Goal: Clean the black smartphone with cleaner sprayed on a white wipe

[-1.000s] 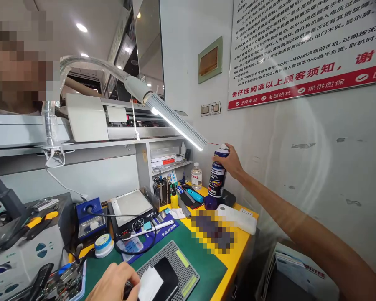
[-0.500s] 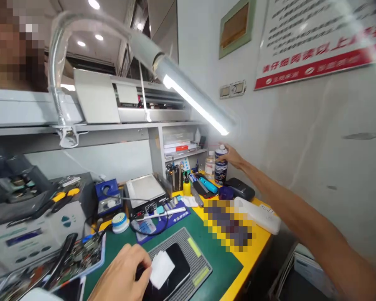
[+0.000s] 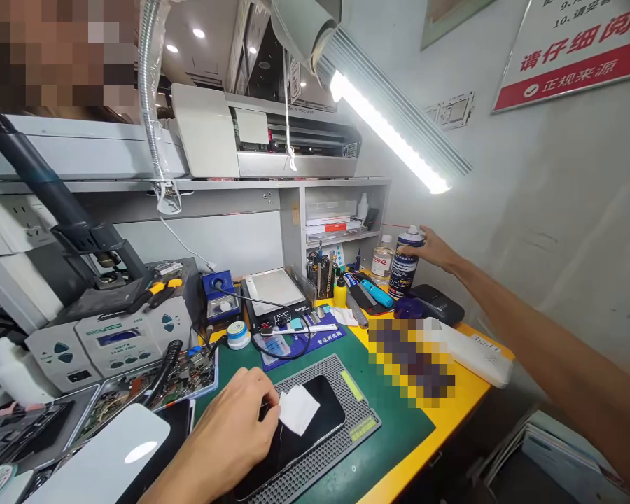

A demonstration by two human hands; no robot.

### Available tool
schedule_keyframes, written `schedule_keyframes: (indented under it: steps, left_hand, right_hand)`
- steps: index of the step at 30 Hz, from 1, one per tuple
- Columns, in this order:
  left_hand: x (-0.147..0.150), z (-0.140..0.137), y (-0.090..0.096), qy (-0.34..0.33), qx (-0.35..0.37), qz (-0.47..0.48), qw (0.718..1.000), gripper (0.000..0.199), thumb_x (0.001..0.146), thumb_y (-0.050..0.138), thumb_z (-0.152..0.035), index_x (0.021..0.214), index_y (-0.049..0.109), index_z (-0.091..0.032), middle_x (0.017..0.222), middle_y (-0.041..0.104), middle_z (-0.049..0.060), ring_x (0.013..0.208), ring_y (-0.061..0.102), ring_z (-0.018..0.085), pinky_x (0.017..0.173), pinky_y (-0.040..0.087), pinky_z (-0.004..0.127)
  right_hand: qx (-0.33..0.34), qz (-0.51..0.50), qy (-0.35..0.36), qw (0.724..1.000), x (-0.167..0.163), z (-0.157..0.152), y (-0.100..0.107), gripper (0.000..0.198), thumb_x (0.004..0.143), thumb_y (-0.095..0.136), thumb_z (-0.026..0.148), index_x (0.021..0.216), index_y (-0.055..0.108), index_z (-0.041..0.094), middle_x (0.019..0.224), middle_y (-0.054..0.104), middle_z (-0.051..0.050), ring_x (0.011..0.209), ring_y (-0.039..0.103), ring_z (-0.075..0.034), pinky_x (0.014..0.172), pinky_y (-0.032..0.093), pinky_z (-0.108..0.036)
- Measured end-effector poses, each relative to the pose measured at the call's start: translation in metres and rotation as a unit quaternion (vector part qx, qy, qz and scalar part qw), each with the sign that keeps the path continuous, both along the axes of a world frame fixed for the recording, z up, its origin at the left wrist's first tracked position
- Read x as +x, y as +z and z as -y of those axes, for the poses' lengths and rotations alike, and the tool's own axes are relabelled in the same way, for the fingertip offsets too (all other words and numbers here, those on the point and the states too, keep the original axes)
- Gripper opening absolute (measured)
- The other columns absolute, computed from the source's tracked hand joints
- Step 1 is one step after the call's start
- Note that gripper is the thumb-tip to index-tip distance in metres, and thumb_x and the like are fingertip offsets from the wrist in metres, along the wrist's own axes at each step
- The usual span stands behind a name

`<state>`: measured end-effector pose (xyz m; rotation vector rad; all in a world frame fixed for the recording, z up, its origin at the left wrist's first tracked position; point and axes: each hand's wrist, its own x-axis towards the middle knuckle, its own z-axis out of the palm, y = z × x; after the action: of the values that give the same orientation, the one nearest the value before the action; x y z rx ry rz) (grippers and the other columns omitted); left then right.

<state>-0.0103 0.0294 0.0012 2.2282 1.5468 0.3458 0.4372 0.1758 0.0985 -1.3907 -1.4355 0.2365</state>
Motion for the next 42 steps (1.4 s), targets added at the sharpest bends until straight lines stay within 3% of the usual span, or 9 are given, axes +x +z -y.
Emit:
schedule_keyframes:
  steps: [3,6,9,14,22,29,35,39,42]
  left_hand:
    - [-0.012,0.000,0.007,0.023,0.000,-0.016,1.000,0.023,0.093,0.041,-0.030,0.100,0.062,-0.024,0.108,0.063,0.006,0.104,0.060,0.025,0.093,0.044,0.043]
    - [-0.029,0.005,0.010,0.032,-0.002,-0.029,0.999,0.032,0.093,0.040,-0.035,0.114,0.063,-0.026,0.119,0.063,0.007,0.112,0.060,0.026,0.100,0.044,0.046]
    - [-0.044,0.016,0.007,0.022,-0.016,-0.067,0.997,0.049,0.090,0.046,-0.045,0.135,0.056,-0.028,0.138,0.059,0.008,0.133,0.051,0.031,0.115,0.036,0.051]
    - [-0.053,0.032,-0.001,-0.006,-0.065,-0.084,0.994,0.077,0.078,0.062,-0.049,0.150,0.043,-0.027,0.152,0.050,0.007,0.142,0.044,0.027,0.122,0.031,0.044]
    - [-0.062,0.032,-0.025,-0.012,-0.012,-0.058,0.998,0.075,0.079,0.064,-0.045,0.149,0.046,-0.028,0.142,0.059,0.008,0.128,0.056,0.030,0.113,0.040,0.049]
    - [-0.065,0.030,-0.040,-0.014,0.022,-0.067,0.997,0.076,0.079,0.063,-0.047,0.150,0.046,-0.025,0.145,0.058,0.010,0.131,0.055,0.029,0.114,0.041,0.049]
    - [-0.063,0.033,-0.038,0.002,0.018,-0.081,0.997,0.077,0.079,0.062,-0.049,0.150,0.046,-0.026,0.144,0.058,0.010,0.128,0.057,0.029,0.113,0.043,0.049]
    - [-0.064,0.034,-0.038,0.001,0.023,-0.075,0.997,0.076,0.080,0.061,-0.051,0.151,0.046,-0.026,0.146,0.057,0.009,0.130,0.056,0.029,0.113,0.043,0.048]
    - [-0.064,0.035,-0.039,0.002,0.020,-0.079,0.997,0.077,0.080,0.061,-0.050,0.150,0.046,-0.024,0.146,0.057,0.011,0.130,0.056,0.030,0.113,0.042,0.048]
  right_hand:
    - [0.043,0.065,0.001,0.997,-0.046,0.057,-0.021,0.031,0.105,0.050,0.042,0.129,0.063,0.028,0.142,0.057,-0.007,0.132,0.051,-0.031,0.112,0.038,-0.060]
    - [0.030,0.153,0.124,0.980,-0.119,0.124,-0.063,0.024,0.099,0.057,0.041,0.109,0.075,0.028,0.123,0.072,-0.004,0.129,0.057,-0.032,0.114,0.039,-0.057]
    - [-0.064,0.337,0.352,0.871,-0.187,0.171,-0.095,0.042,0.102,0.048,0.029,0.143,0.058,0.026,0.152,0.054,-0.003,0.152,0.029,-0.032,0.124,0.023,-0.059]
    - [-0.107,0.392,0.406,0.818,-0.223,0.190,-0.097,0.051,0.106,0.040,0.033,0.156,0.041,0.023,0.159,0.046,-0.004,0.154,0.020,-0.034,0.124,0.011,-0.066]
    - [-0.156,0.427,0.281,0.845,-0.225,0.196,-0.105,0.058,0.107,0.036,0.044,0.159,0.037,0.017,0.163,0.036,-0.010,0.154,0.016,-0.039,0.123,0.012,-0.066]
    - [-0.151,0.383,0.348,0.842,-0.247,0.214,-0.112,0.058,0.107,0.038,0.049,0.159,0.034,0.024,0.164,0.035,-0.006,0.155,0.016,-0.036,0.123,0.005,-0.069]
    - [-0.082,0.407,0.268,0.869,-0.228,0.204,-0.120,0.028,0.104,0.049,0.028,0.124,0.067,0.022,0.141,0.064,-0.005,0.147,0.039,-0.034,0.122,0.021,-0.066]
    - [0.005,0.409,0.285,0.867,-0.232,0.200,-0.123,0.023,0.103,0.049,0.016,0.107,0.071,0.020,0.134,0.068,-0.005,0.144,0.043,-0.034,0.121,0.020,-0.067]
    - [-0.023,0.300,0.265,0.916,-0.237,0.192,-0.113,0.019,0.100,0.054,0.020,0.100,0.074,0.020,0.127,0.071,-0.007,0.127,0.060,-0.026,0.109,0.047,-0.045]
